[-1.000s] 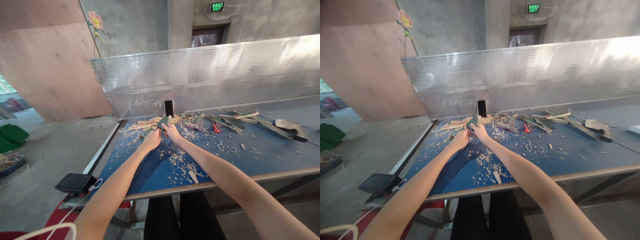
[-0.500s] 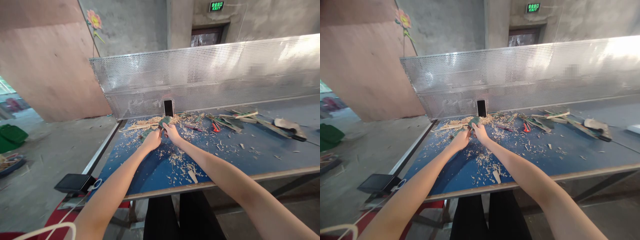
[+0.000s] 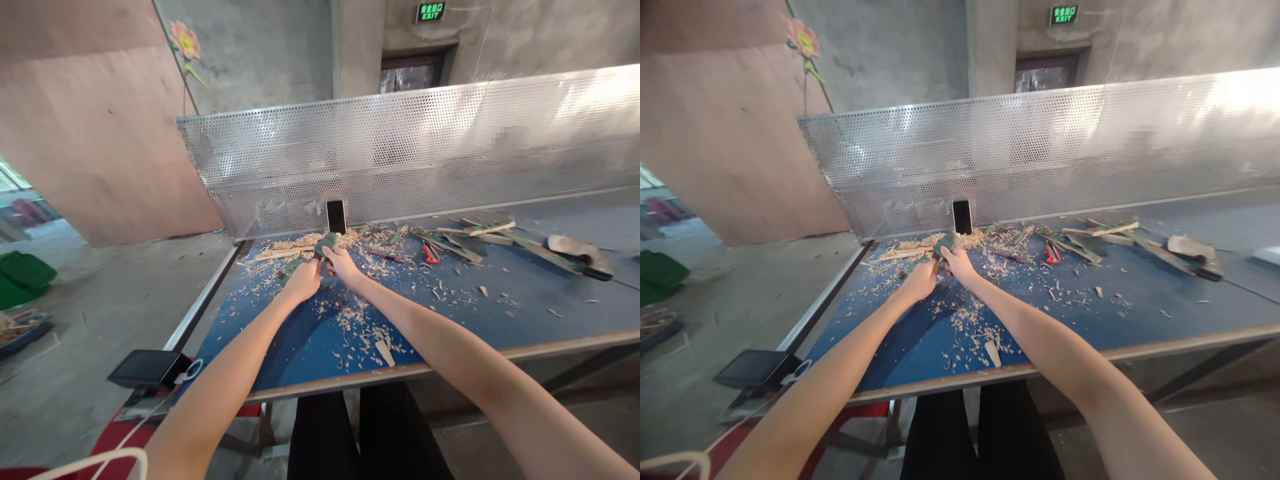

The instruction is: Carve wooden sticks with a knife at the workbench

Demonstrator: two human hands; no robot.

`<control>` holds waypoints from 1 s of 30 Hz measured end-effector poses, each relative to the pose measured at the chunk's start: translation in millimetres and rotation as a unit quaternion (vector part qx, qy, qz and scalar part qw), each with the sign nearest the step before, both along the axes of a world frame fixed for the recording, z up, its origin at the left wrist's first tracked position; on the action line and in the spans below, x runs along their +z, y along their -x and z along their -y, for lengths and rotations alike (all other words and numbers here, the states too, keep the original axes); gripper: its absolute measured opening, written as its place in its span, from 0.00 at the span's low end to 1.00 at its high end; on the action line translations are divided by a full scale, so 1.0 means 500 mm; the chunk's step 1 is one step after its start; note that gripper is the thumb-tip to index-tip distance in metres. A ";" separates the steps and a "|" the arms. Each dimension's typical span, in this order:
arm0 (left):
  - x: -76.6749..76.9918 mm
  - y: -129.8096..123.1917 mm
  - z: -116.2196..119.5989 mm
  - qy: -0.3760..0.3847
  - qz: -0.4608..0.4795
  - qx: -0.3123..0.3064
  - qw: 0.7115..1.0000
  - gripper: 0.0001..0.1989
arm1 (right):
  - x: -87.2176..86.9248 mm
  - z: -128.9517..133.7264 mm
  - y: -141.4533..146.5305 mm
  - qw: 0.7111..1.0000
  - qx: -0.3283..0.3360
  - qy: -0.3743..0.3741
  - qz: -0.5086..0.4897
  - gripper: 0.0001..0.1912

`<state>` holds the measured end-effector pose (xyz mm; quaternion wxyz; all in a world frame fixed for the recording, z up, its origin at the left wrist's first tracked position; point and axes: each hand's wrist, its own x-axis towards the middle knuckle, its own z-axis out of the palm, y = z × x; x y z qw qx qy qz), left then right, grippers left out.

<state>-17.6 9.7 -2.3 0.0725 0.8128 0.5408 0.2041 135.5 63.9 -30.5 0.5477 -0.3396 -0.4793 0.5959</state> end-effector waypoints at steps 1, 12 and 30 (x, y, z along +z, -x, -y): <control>0.002 0.001 -0.001 -0.004 0.004 0.000 1.000 0.16 | 0.003 -0.002 -0.004 1.000 0.002 -0.003 0.003 0.25; 0.005 -0.007 0.003 -0.007 0.048 -0.007 0.999 0.17 | 0.017 0.012 -0.008 0.998 -0.055 -0.018 -0.014 0.26; -0.010 0.002 -0.013 -0.027 0.076 -0.009 0.997 0.16 | -0.009 0.006 0.015 0.994 -0.051 -0.083 0.041 0.28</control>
